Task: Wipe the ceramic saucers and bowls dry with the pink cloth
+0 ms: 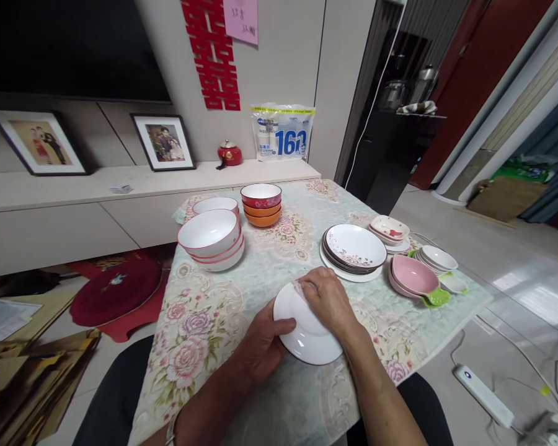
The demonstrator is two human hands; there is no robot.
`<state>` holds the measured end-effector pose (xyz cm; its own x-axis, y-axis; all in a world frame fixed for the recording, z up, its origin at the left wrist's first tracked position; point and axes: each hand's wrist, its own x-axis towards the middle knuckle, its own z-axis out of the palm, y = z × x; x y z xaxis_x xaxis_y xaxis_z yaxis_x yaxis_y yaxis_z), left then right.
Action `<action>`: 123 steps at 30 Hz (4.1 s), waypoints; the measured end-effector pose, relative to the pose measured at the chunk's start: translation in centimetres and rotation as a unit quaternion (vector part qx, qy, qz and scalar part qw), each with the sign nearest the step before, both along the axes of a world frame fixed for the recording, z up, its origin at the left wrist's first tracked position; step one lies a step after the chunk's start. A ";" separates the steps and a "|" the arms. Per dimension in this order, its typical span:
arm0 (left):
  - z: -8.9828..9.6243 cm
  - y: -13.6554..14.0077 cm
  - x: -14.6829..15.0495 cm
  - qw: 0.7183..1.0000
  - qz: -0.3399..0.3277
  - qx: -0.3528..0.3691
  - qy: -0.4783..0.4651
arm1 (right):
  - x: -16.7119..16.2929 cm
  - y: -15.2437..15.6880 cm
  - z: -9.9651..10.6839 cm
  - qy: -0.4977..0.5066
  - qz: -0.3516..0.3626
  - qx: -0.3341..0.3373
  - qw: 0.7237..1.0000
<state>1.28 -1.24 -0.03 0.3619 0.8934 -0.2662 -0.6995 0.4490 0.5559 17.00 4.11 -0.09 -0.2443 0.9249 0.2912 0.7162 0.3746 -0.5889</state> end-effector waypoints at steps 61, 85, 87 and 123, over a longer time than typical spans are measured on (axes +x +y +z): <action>-0.2 1.0 -0.2 0.990 0.063 -0.090 -0.093 | -0.9 -0.6 0.0 0.021 -0.059 0.043 0.997; 0.6 1.3 -0.8 0.987 0.060 -0.067 -0.134 | -2.4 -4.3 5.1 -0.069 0.185 -0.079 0.977; 0.3 1.5 -0.6 0.987 0.088 -0.076 -0.115 | -0.9 -4.1 4.7 -0.067 0.185 -0.097 0.976; -0.5 0.6 -0.2 0.990 0.036 -0.093 -0.103 | -2.5 -3.0 2.5 0.014 0.106 -0.046 0.993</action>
<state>1.09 -0.59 -0.55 0.3631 0.8614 -0.3552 -0.8232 0.4751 0.3109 14.50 1.12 2.45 -0.4301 0.8764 0.2167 0.6101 0.4591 -0.6458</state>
